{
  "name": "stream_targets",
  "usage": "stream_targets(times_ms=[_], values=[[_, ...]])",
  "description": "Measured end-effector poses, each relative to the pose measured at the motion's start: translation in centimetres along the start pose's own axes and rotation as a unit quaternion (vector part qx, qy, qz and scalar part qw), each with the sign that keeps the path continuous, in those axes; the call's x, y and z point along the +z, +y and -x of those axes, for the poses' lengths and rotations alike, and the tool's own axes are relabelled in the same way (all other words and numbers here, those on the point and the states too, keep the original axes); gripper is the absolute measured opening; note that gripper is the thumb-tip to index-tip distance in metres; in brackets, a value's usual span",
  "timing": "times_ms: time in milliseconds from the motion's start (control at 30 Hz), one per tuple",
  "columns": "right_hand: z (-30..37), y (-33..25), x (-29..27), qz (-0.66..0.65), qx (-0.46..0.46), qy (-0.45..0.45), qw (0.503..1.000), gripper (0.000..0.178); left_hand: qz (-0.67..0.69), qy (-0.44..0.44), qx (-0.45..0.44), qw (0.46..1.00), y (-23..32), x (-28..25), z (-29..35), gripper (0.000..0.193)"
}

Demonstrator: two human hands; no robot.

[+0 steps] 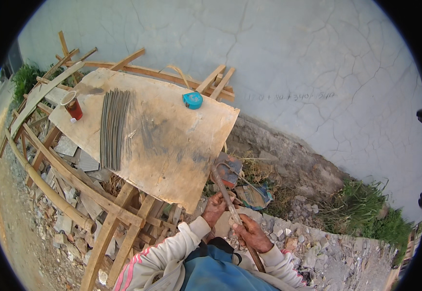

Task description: The person uses a manual metal cutter to cut thin metal rods one by one on a makeshift wooden table. The cut pieces are placed on the table surface as the task proceeds.

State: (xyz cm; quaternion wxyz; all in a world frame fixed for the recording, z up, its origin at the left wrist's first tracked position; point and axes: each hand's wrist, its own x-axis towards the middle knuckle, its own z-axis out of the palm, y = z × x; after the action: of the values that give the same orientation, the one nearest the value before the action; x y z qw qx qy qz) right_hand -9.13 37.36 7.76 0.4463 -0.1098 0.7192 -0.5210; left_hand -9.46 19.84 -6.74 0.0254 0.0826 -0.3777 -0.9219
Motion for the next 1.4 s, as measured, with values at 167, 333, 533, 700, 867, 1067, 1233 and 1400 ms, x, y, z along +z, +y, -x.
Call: stream_targets(times_ms=[167, 333, 533, 700, 867, 1067, 1233, 1400], values=[[-0.5, 0.1, -2.9, 0.123, -0.051, 0.013, 0.991, 0.039, -0.025, -0.002, 0.029, 0.999, 0.6, 1.1, -0.1, 0.021], [-1.2, -0.5, -7.0, 0.224, -0.167, 0.041, 0.959, 0.037, -0.072, 0.038, -0.002, 0.997, 2.0, 2.6, -0.2, 0.019], [-2.3, -1.2, -10.5, 0.29, -0.223, 0.134, 0.921, 0.033, -0.069, 0.092, -0.016, 0.993, 1.3, 3.0, 0.4, 0.017], [-5.1, -1.8, -14.6, 0.247, -0.155, 0.191, 0.938, 0.032, -0.079, 0.137, 0.008, 0.987, 0.7, 3.5, 0.6, 0.021], [-9.4, 0.1, -15.7, 0.178, -0.179, 0.126, 0.959, 0.031, -0.095, 0.193, 0.03, 0.976, 0.9, 4.4, 0.5, 0.028], [-11.6, 1.5, -16.0, 0.017, -0.14, -0.003, 0.99, 0.024, -0.19, 0.239, 0.077, 0.949, 1.0, 4.8, 0.4, 0.032], [-11.9, 0.6, -16.3, -0.006, -0.165, 0.01, 0.986, 0.017, -0.204, 0.227, 0.128, 0.944, 1.3, 5.7, 0.1, 0.033], [-12.8, -0.5, -16.0, 0.001, -0.199, -0.008, 0.98, 0.016, -0.198, 0.241, 0.137, 0.94, 2.2, 5.6, -0.1, 0.035]])
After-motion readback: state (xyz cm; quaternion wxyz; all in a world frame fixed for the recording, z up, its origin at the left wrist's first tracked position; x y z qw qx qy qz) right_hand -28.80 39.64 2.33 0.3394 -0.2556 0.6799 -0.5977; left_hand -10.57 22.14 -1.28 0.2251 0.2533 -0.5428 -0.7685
